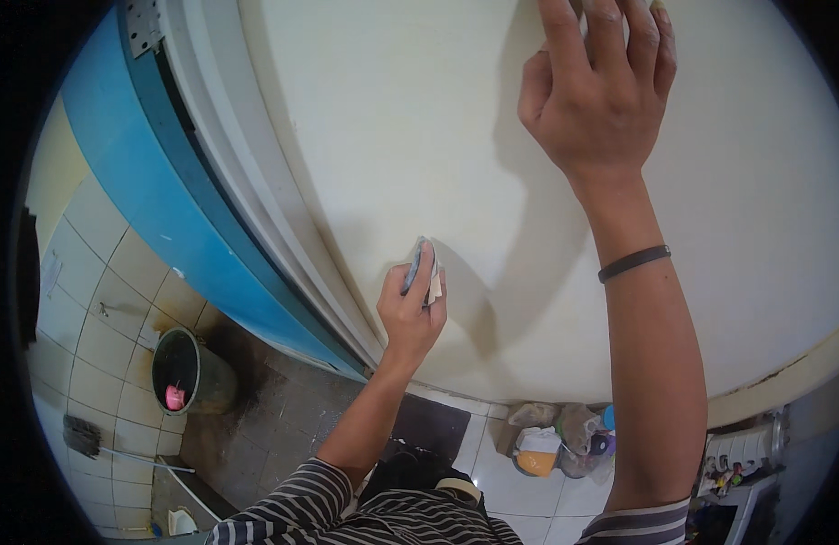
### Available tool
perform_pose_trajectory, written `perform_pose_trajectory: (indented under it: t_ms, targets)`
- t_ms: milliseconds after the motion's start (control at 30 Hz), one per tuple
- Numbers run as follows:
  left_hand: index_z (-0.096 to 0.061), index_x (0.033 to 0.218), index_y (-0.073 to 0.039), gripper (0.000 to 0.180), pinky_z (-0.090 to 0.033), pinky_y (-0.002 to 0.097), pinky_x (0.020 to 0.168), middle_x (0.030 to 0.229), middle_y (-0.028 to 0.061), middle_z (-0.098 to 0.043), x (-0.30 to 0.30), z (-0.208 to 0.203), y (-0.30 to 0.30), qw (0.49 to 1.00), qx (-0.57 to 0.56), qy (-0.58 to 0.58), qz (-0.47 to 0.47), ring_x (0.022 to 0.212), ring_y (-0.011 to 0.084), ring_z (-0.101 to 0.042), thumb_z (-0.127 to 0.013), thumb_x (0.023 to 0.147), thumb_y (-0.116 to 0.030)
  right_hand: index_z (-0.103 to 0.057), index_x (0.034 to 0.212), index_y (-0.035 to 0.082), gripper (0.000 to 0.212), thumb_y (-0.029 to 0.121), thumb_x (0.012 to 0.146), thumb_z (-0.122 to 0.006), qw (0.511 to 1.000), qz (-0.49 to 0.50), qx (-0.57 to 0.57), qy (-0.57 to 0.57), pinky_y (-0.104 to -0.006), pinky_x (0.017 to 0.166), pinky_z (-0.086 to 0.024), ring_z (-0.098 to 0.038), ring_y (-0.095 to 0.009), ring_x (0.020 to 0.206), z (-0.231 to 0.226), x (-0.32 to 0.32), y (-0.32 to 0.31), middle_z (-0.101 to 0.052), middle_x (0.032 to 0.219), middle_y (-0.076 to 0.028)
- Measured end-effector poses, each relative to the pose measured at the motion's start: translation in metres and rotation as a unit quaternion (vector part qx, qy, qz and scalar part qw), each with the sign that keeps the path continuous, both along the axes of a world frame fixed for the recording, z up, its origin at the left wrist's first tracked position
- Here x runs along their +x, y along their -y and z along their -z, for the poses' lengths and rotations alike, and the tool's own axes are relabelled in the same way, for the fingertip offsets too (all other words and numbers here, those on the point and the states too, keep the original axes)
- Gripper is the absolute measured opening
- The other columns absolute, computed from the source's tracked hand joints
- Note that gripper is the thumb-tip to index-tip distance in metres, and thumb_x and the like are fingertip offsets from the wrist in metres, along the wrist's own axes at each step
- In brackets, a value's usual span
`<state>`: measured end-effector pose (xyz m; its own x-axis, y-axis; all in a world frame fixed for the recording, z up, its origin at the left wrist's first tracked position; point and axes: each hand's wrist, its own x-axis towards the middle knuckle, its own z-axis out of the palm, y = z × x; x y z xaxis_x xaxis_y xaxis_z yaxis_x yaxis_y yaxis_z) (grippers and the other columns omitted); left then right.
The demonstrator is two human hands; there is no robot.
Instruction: The person sands down patches on a wall and a door frame using sandpaper.
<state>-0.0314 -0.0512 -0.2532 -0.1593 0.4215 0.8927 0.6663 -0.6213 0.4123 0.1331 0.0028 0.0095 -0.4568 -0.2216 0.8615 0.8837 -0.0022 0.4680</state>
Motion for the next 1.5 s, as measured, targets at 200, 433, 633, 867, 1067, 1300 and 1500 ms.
perform_pose_trajectory:
  t_ms: [200,433,633,867,1067,1300,1500]
  targets:
    - [-0.067,0.135,-0.008,0.061,-0.047,0.0337,0.058,0.085,0.0078,-0.055,0.006,0.014,-0.010,0.999,-0.005,-0.017,-0.032,0.068,0.0225,-0.055,-0.079,0.076,0.001,-0.061,0.133,-0.001,0.052,-0.001,0.082,-0.047,1.000,0.012,-0.003,0.002,-0.0531,0.120,-0.031,-0.046,-0.039,0.139,-0.002,0.003,0.003,-0.055,0.142,-0.021]
    - [-0.067,0.134,-0.005,0.074,-0.048,0.0345,0.059,0.085,0.0075,-0.056,0.010,-0.014,-0.016,0.999,0.028,-0.035,0.002,0.071,0.0251,-0.056,-0.072,0.062,0.007,-0.062,0.131,-0.002,0.052,0.000,0.082,-0.047,1.000,0.011,0.006,0.007,-0.0533,0.119,-0.032,-0.047,-0.039,0.138,-0.002,0.005,-0.001,-0.056,0.141,-0.022]
    - [-0.066,0.133,-0.003,0.074,-0.049,0.0352,0.060,0.086,0.0084,-0.057,0.017,-0.014,-0.014,0.995,0.018,-0.094,0.007,0.072,0.0254,-0.057,-0.070,0.060,0.006,-0.062,0.131,-0.001,0.054,0.002,0.079,-0.048,0.999,-0.017,0.033,0.011,-0.0542,0.118,-0.032,-0.047,-0.040,0.138,-0.004,0.006,-0.005,-0.056,0.140,-0.022]
    - [-0.066,0.135,-0.004,0.074,-0.049,0.0360,0.059,0.087,0.0081,-0.058,0.014,-0.028,-0.015,0.993,0.027,-0.109,0.022,0.073,0.0256,-0.057,-0.071,0.062,0.006,-0.063,0.130,0.000,0.055,0.003,0.077,-0.050,1.000,-0.016,-0.008,-0.011,-0.0543,0.119,-0.032,-0.046,-0.039,0.138,0.000,-0.003,0.002,-0.056,0.141,-0.021]
    - [-0.065,0.135,-0.004,0.077,-0.050,0.0368,0.060,0.086,0.0092,-0.057,0.013,-0.060,-0.016,0.995,0.018,-0.096,0.009,0.075,0.0272,-0.059,-0.071,0.059,0.006,-0.063,0.130,0.000,0.054,0.003,0.077,-0.050,1.000,-0.024,-0.003,-0.011,-0.0547,0.120,-0.031,-0.046,-0.040,0.139,0.001,-0.002,-0.001,-0.055,0.141,-0.021]
    - [-0.064,0.138,-0.007,0.080,-0.050,0.0381,0.062,0.088,0.0096,-0.056,0.015,-0.039,-0.012,0.994,-0.002,-0.106,0.032,0.075,0.0282,-0.057,-0.070,0.059,0.006,-0.063,0.130,0.000,0.054,0.004,0.078,-0.050,0.999,-0.017,-0.042,-0.030,-0.0553,0.120,-0.031,-0.046,-0.040,0.139,0.000,-0.008,0.003,-0.055,0.142,-0.021]
    - [-0.063,0.140,-0.008,0.077,-0.050,0.0382,0.064,0.089,0.0101,-0.056,0.010,-0.048,-0.008,0.995,-0.020,-0.098,0.022,0.075,0.0281,-0.057,-0.068,0.064,0.006,-0.063,0.130,0.001,0.054,0.006,0.078,-0.051,0.998,-0.028,-0.051,-0.039,-0.0557,0.119,-0.031,-0.046,-0.040,0.139,0.001,-0.010,0.006,-0.055,0.143,-0.021]
